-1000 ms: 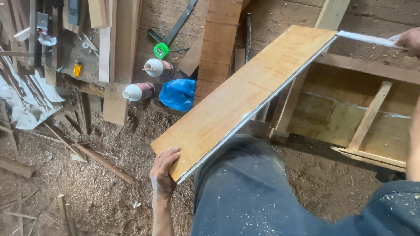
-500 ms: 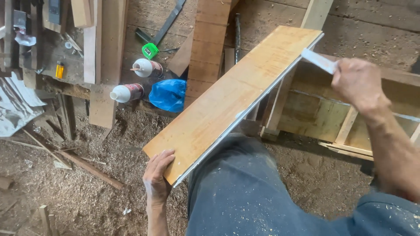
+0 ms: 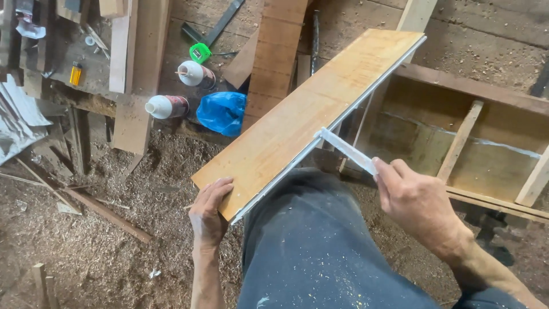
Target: Applying wood glue to the edge of a wooden board and spreading it evenly with a small stick.
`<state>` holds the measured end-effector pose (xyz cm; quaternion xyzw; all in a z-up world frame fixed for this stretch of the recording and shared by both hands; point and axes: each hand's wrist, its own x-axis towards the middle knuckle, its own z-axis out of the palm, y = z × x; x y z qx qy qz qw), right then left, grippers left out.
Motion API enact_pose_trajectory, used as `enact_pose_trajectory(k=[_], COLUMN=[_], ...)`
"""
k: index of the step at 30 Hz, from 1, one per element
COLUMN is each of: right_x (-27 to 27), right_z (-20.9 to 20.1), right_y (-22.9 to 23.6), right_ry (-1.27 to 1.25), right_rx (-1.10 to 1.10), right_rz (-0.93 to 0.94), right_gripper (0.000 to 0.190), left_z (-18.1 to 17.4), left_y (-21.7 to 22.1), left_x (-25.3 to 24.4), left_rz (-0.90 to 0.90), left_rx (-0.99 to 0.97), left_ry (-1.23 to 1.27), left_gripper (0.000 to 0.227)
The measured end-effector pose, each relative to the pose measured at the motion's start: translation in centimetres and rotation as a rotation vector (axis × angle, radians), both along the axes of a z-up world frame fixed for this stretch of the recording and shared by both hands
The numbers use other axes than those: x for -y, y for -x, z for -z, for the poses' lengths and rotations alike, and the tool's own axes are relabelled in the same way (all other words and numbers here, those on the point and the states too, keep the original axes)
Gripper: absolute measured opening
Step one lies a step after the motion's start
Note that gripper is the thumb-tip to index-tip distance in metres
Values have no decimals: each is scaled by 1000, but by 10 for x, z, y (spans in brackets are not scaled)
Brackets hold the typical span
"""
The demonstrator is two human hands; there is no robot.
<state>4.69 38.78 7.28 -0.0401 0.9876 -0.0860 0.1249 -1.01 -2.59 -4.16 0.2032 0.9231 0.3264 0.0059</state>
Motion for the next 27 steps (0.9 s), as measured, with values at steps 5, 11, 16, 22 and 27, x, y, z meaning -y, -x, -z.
enact_pose_trajectory(k=[5,11,16,22,27], right_x=[-19,-89,-69,2,-35], right_z=[-4,94,216,219,234], right_y=[7,8,0,14,50], right_ry=[240,772,955,883,742], right_rx=[-2,-175,-384,-410,-497], right_rz=[-27,702,1055,672,399], right_gripper=[27,23,20,42,32], left_z=[4,29,35,14,17], left_y=[-3,-18,-29,-35,-38], left_x=[3,16,14,-5,-6], left_rz=[-26,-81,-143,-220,-220], left_rx=[48,262,226,400,377], left_ry=[-41,-172,-103,-233,-229], left_gripper=[39,39,52,40,38])
